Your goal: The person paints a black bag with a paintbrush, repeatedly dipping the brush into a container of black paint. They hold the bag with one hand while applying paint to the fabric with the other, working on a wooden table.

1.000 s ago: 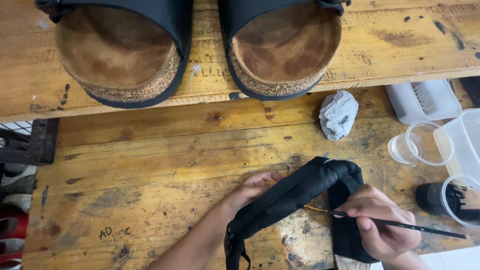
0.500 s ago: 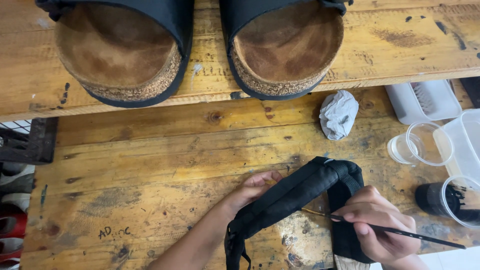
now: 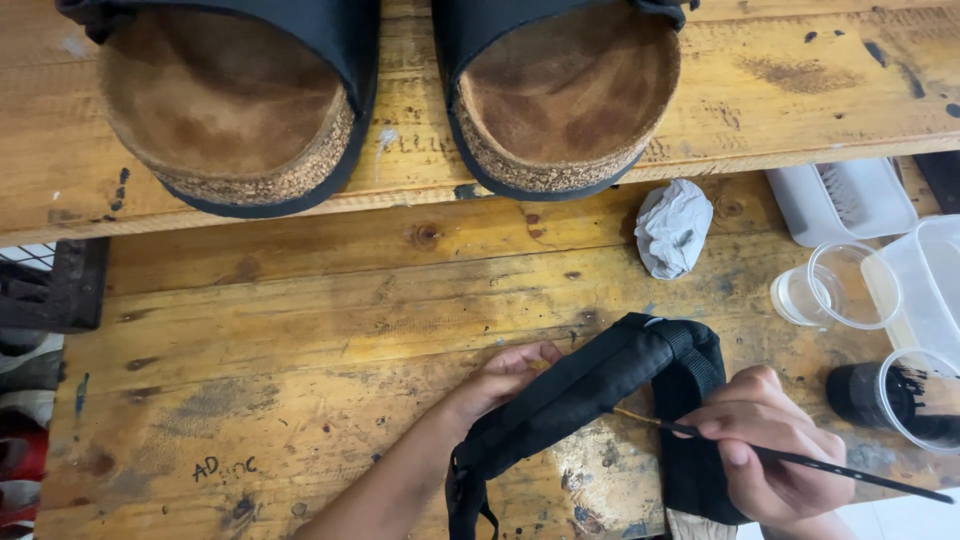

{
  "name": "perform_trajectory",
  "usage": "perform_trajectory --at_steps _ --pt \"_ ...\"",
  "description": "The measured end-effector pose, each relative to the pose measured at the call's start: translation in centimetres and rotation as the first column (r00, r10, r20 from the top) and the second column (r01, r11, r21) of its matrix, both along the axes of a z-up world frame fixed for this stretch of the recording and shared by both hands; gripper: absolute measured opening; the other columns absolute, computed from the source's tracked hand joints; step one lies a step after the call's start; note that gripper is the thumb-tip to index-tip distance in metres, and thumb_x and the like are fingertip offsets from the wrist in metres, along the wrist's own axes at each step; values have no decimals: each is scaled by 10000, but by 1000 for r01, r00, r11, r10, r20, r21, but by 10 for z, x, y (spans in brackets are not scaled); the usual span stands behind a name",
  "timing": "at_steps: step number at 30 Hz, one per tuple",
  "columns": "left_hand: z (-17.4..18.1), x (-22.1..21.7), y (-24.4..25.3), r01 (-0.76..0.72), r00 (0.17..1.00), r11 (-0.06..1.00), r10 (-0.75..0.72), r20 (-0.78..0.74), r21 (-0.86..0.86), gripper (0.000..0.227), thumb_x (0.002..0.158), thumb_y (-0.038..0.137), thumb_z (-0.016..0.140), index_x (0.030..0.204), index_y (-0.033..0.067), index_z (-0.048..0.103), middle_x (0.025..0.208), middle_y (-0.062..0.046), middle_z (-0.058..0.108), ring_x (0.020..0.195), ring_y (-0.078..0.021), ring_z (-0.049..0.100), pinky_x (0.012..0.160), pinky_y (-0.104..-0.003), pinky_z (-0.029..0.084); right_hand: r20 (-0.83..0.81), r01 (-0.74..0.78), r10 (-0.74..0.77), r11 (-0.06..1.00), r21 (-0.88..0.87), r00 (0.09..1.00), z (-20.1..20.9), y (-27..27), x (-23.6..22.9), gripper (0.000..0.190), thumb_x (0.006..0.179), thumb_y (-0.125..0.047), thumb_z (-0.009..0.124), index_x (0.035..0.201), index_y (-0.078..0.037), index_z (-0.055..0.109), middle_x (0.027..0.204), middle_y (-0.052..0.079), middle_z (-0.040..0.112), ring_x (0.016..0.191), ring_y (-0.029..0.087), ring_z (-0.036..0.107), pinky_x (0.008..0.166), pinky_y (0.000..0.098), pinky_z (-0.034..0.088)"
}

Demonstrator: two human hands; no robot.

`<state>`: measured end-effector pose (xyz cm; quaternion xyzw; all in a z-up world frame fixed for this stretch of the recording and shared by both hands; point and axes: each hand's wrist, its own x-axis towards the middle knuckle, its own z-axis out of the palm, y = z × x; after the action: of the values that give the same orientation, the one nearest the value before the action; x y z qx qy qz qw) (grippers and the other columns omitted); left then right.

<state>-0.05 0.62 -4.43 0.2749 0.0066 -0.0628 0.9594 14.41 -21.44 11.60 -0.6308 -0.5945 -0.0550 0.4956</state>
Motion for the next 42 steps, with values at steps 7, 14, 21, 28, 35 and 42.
perform_trajectory --at_steps 7,14,21,28,35,42 --pt "4 0 1 8 1000 1000 -9 9 23 226 1026 179 670 1212 74 598 979 -23 741 779 -89 717 684 -198 571 5 -48 47 998 41 999 -2 1 3 218 953 -219 515 875 -45 619 764 97 745 606 182 692 664 315 472" --pt "1 1 0 -16 998 1000 15 53 11 220 1028 170 665 1207 61 596 1025 -42 741 822 -99 724 730 -201 568 4 19 -19 999 43 1000 1 2 4 216 944 -188 504 846 -32 616 713 76 721 583 167 657 662 324 429" --pt "3 3 -2 -19 1000 1000 19 -11 16 295 969 211 730 1196 72 600 991 -56 753 803 -123 733 735 -223 562 -17 -157 157 987 18 987 3 1 14 171 963 -204 557 936 -69 658 830 65 772 662 171 696 719 311 491" --pt "6 4 -3 -29 1000 999 29 6 46 305 978 232 720 1195 54 603 983 -46 750 800 -113 724 728 -225 560 -32 -52 53 998 46 998 4 -3 14 180 966 -173 523 897 -47 633 777 79 747 636 168 693 695 314 446" --pt "3 3 -2 -7 999 1000 6 37 18 319 990 222 710 1231 54 587 998 -50 756 778 -108 730 697 -210 569 -16 -160 161 986 35 987 3 -1 12 168 959 -209 562 927 -71 651 800 68 755 653 178 699 704 322 476" --pt "2 3 -2 -21 997 1000 22 75 -9 304 1003 165 689 1248 24 575 1022 -69 754 806 -120 734 726 -224 586 42 -58 57 998 9 997 3 -2 11 159 949 -186 540 892 -72 636 799 64 762 646 177 707 728 334 458"
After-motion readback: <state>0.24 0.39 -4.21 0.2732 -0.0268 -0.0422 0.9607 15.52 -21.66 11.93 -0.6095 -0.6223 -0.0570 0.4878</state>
